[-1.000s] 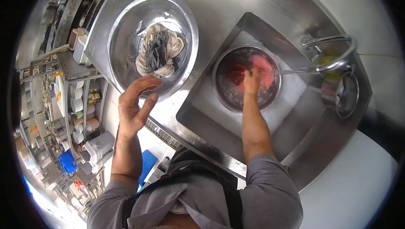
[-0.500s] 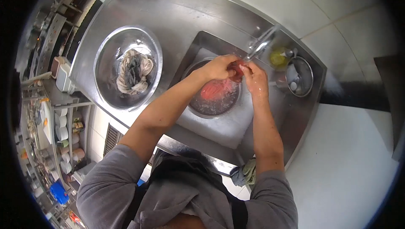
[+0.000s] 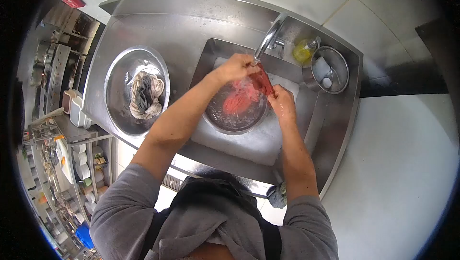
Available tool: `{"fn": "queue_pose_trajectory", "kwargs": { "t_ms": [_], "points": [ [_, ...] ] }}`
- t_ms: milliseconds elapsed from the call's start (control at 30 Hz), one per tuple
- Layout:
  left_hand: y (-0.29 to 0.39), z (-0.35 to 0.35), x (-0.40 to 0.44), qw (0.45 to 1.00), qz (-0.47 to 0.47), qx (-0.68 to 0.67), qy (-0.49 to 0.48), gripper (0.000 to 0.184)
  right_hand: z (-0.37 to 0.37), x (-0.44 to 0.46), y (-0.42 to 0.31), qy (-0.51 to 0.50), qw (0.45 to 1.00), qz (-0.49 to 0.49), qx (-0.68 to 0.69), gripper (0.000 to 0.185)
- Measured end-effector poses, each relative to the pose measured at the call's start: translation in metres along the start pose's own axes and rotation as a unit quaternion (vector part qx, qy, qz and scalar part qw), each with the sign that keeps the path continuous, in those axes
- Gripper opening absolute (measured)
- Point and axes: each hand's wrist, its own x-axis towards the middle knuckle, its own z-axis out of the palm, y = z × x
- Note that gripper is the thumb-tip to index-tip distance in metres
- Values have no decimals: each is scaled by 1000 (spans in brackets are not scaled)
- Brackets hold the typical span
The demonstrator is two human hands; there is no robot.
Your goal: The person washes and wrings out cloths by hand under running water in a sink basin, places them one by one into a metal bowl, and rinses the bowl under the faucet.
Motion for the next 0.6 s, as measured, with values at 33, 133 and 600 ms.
{"fn": "queue_pose_trajectory", "kwargs": {
  "t_ms": [33,133,600],
  "points": [
    [1,12,2,999,12,-10,30,25,1,3,1,-24,998,12,-63,15],
    [5,16,4,998,-47,-30,35,24,2,11,31,83,982,-144,-94,13],
    [33,-20,-18,997,-30,51,50,24,66,37,1,56,996,-69,14,51]
  ]
}}
